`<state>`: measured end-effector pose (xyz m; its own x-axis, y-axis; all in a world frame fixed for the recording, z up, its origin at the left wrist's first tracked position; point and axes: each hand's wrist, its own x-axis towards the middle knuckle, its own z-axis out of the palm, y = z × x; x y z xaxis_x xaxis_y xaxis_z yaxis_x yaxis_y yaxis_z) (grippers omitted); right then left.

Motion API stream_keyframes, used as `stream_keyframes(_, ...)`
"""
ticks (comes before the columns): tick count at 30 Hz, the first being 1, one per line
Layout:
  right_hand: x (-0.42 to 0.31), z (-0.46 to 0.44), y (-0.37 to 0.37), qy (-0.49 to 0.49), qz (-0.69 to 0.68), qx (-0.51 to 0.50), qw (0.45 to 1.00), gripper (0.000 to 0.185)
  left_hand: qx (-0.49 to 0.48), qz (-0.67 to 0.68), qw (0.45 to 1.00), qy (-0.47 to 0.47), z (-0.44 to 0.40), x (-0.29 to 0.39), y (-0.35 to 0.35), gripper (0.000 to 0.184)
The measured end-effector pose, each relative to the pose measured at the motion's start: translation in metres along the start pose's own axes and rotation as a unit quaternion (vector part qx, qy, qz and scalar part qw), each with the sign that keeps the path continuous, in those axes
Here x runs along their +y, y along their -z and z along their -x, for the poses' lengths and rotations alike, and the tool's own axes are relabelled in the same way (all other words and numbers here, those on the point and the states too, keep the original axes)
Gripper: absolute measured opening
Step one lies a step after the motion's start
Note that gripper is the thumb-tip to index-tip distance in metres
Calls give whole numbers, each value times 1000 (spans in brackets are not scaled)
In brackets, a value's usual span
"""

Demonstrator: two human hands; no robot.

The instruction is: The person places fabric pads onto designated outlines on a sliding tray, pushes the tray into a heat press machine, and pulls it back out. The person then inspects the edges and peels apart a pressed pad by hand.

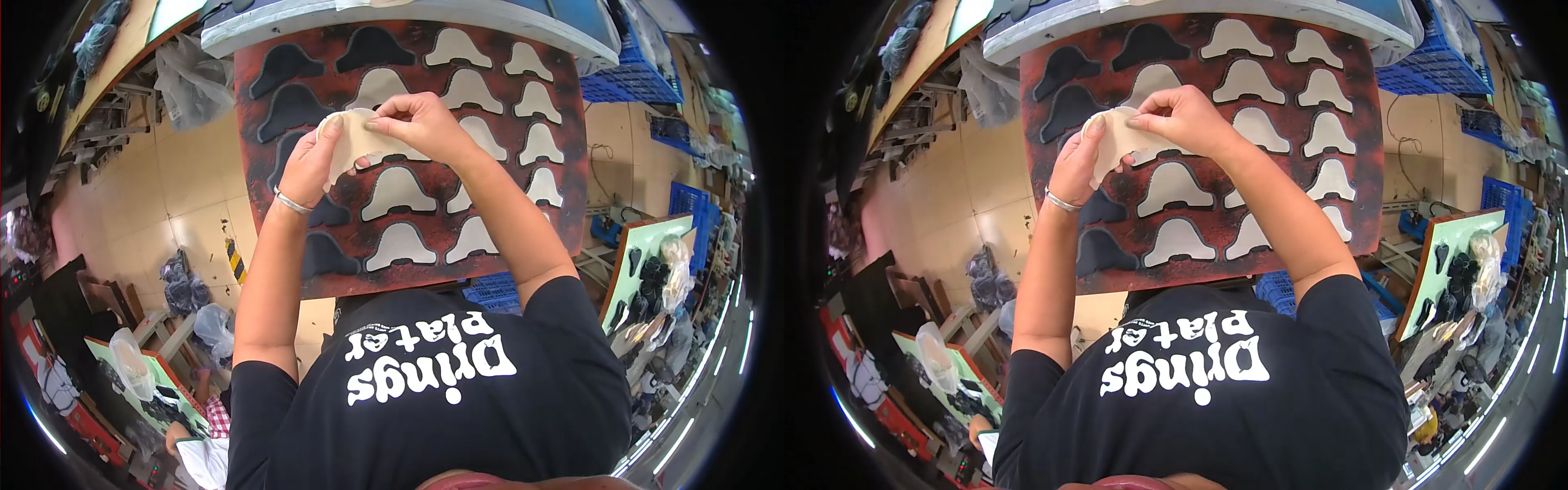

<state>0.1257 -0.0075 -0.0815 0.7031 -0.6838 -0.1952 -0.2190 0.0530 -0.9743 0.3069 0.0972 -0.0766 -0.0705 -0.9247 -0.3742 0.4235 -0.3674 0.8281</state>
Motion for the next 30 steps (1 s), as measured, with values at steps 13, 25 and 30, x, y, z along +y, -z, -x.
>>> stream_keyframes(13,9,-11,12,5,58,98,993,26,81,-14,997,8,-27,-9,6,35)
stream_keyframes(25,29,-84,42,-76,-7,219,973,32,96,-3,995,18,-50,-6,34,35)
stream_keyframes(30,42,-103,49,-44,121,227,965,31,38,-86,995,39,-50,-4,42,33)
